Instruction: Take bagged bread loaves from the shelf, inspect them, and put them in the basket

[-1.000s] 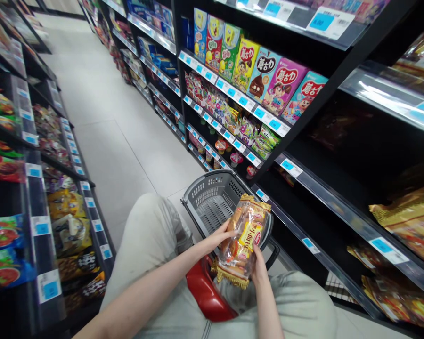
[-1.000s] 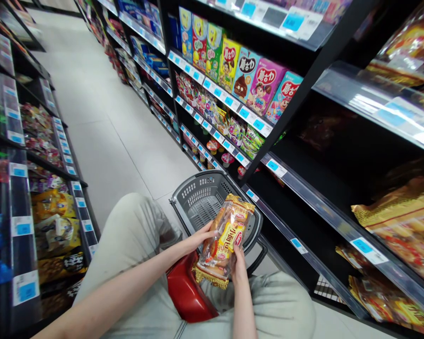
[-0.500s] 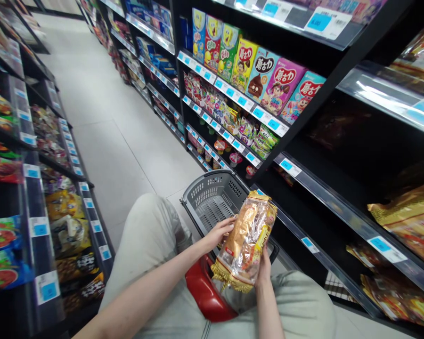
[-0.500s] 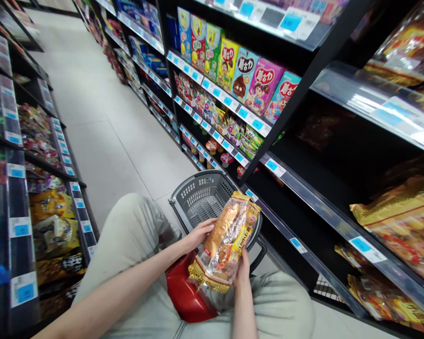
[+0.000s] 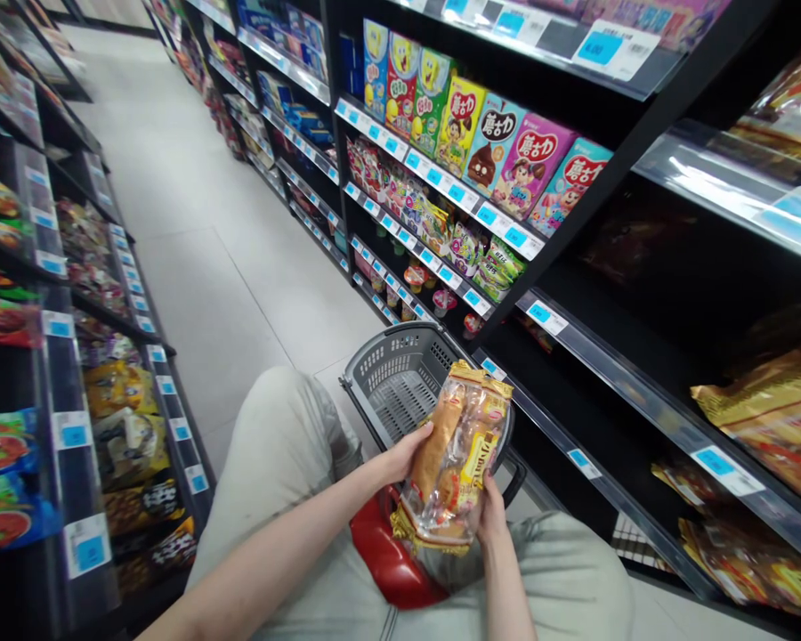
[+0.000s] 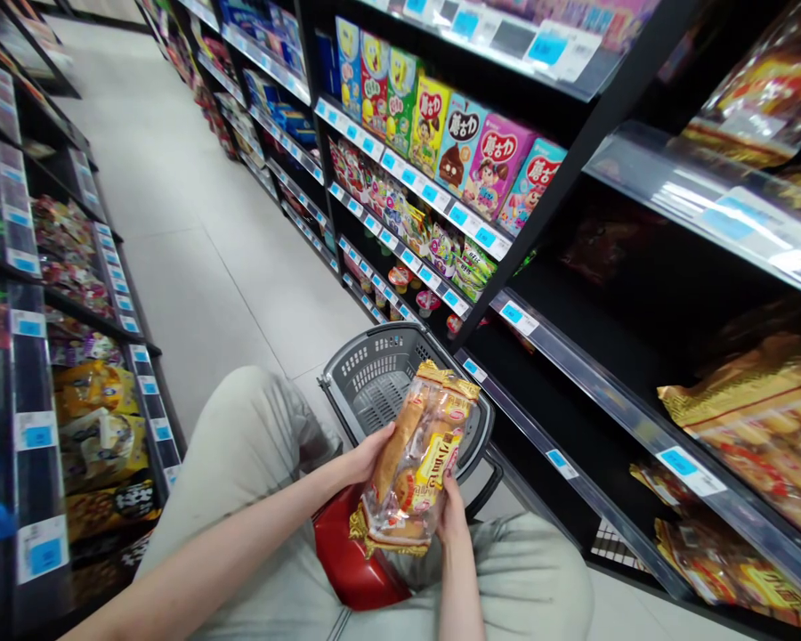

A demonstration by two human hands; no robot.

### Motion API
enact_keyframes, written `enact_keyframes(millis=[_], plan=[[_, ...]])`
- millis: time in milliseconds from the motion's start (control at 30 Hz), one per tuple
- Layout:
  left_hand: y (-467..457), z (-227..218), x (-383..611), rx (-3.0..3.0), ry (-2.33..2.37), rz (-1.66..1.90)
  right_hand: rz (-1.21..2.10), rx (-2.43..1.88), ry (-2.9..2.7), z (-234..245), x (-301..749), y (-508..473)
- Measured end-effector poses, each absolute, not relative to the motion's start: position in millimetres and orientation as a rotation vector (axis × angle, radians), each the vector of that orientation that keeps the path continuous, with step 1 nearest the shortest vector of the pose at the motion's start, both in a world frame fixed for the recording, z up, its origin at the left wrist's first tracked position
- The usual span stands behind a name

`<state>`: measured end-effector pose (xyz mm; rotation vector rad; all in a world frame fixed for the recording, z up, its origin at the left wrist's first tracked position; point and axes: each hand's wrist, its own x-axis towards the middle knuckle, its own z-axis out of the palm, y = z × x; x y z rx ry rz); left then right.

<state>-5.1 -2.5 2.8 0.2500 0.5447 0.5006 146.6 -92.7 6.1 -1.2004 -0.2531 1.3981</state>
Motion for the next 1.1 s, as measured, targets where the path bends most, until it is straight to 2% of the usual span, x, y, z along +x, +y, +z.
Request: enact_keyframes(millis=[133,300,533,700,933,1100], plan=[[-1,11,-7,0.161,0.577,0.527,1.505,-1.174,-0.223,3,148,-93],[1,16,-8,0.114,0.581,0.514,1.49,-1.198,-0.303,9,142,-89],[5,11,-7,0.142,0.676,0.508,1.108,-1.513,-0.553,4,148,-78],[1,6,0,0.354,0.724,0.702,1.207,-1.564,-0.598,-5,149,-79],[4,8,-7,0.615,0.613,0.608,1.293,-1.385,-0.517,-2,146,-82],[5,12,-9,0.769,0.582,0.668,1.33,-1.302,-0.478,-4,146,-84]])
